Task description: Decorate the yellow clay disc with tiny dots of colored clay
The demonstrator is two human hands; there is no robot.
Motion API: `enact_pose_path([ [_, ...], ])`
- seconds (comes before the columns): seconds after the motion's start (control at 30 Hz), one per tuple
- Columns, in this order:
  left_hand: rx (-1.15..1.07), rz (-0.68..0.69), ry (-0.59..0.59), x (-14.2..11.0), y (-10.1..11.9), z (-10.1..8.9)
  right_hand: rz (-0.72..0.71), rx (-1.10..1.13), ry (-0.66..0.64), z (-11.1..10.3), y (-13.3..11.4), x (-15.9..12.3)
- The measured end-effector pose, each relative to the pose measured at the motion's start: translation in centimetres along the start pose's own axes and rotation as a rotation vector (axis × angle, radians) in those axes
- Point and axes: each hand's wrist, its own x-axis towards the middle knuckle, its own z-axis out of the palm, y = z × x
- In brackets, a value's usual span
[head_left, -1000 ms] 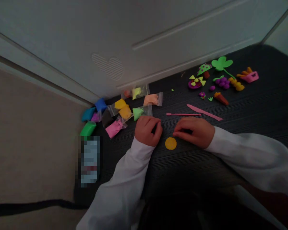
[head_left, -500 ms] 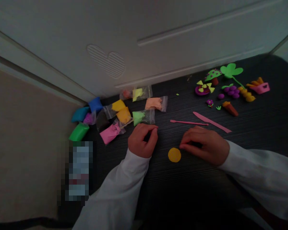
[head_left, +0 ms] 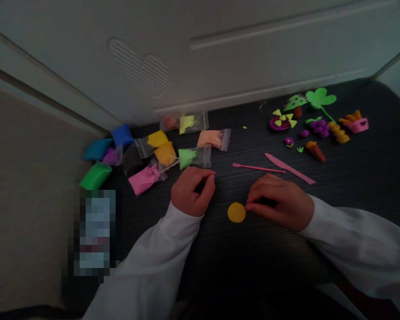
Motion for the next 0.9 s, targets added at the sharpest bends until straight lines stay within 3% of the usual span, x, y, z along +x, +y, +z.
enact_pose_path([
  [0.9, -0.01, -0.019, 0.022, 0.12, 0.37, 0.08, 0.041, -0.055, -0.037, -0.73, 0.06, -0.01],
])
